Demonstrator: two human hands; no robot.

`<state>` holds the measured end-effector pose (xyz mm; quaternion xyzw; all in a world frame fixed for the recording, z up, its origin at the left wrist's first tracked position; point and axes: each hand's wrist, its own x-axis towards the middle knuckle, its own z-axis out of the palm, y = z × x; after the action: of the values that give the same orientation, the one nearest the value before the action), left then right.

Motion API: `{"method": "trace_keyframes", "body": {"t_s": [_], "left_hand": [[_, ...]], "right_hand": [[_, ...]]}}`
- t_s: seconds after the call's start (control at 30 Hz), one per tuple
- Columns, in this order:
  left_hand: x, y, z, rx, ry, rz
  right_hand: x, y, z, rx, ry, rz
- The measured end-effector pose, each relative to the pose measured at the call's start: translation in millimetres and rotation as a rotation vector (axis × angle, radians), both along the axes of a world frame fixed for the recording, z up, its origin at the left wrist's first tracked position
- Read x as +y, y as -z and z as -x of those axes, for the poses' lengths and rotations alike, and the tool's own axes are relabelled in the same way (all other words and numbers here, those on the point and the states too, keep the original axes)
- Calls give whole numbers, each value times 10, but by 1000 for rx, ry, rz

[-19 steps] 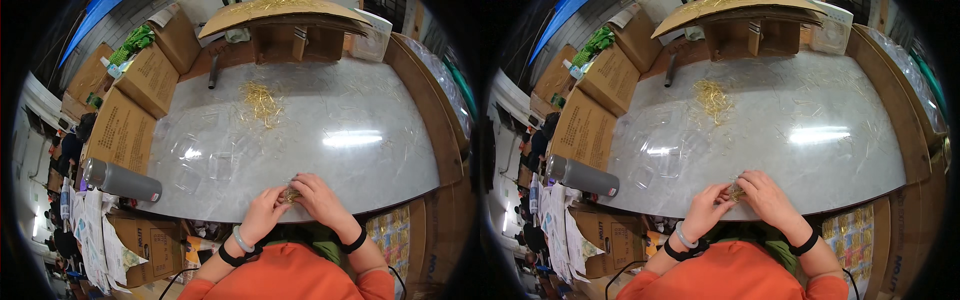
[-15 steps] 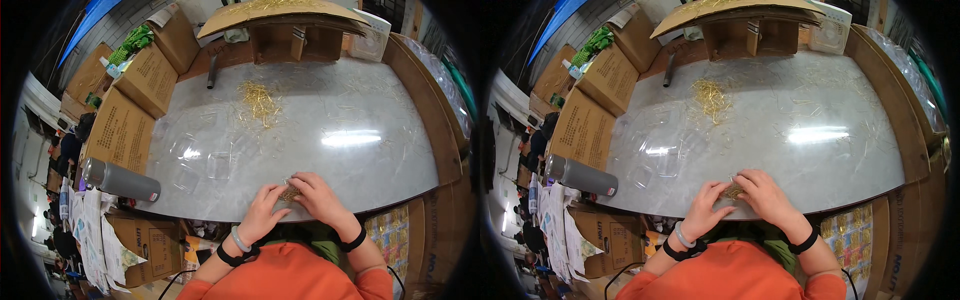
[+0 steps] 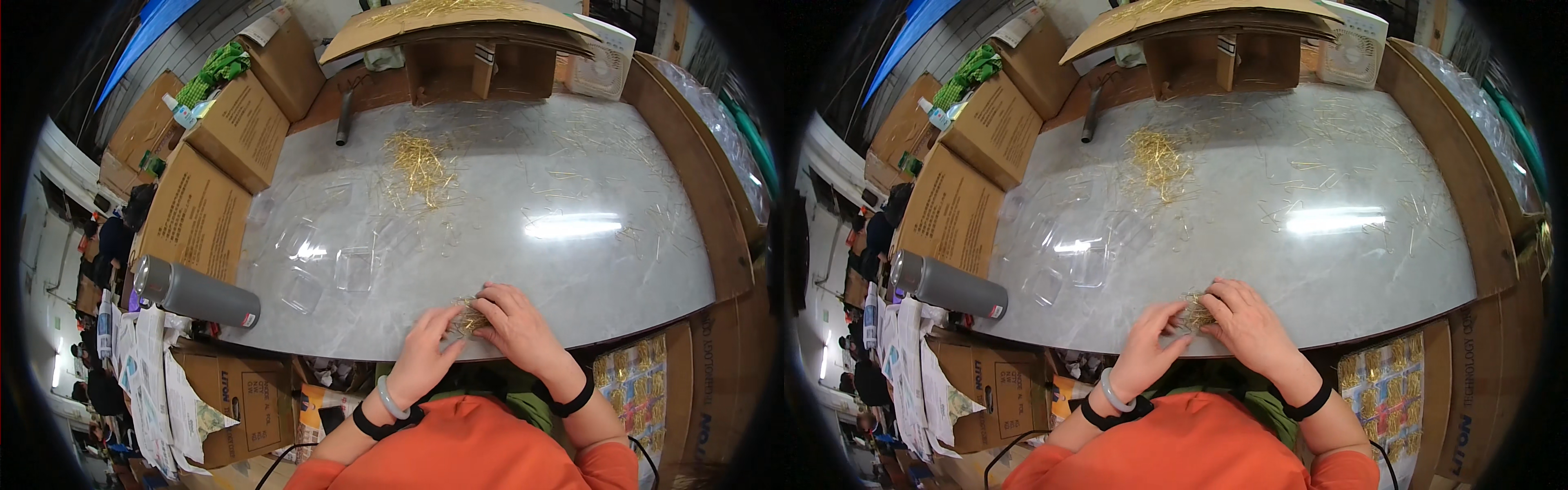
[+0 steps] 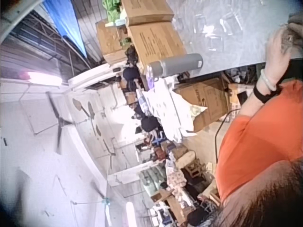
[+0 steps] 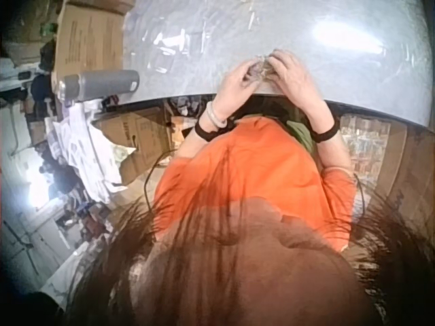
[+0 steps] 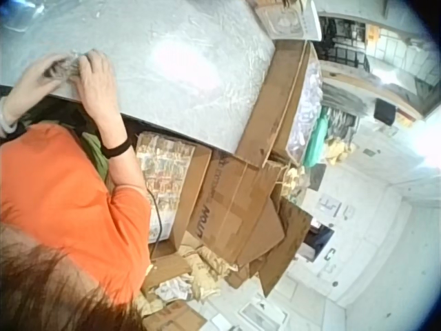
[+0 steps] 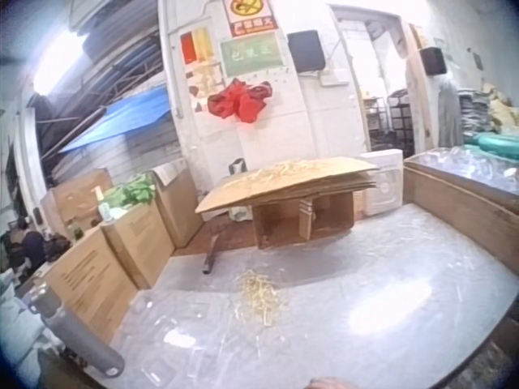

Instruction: Gathering and packaging small metal components into plastic bags.

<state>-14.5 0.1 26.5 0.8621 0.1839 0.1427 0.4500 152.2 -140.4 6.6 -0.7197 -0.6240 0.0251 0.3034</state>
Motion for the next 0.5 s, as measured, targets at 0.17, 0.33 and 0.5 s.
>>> {"method": "trace_keyframes", "body": {"t_s": [0.17, 0.33, 0.5], "left_hand": [[37, 203, 79, 17, -4, -478], [-147, 290, 7, 53, 72, -489], [-178, 190, 10, -183, 57, -25]], "right_hand": [[2, -139, 42, -29, -22, -21], [28, -23, 30, -28, -2, -10], [29, -16, 29, 0, 20, -47]]}}
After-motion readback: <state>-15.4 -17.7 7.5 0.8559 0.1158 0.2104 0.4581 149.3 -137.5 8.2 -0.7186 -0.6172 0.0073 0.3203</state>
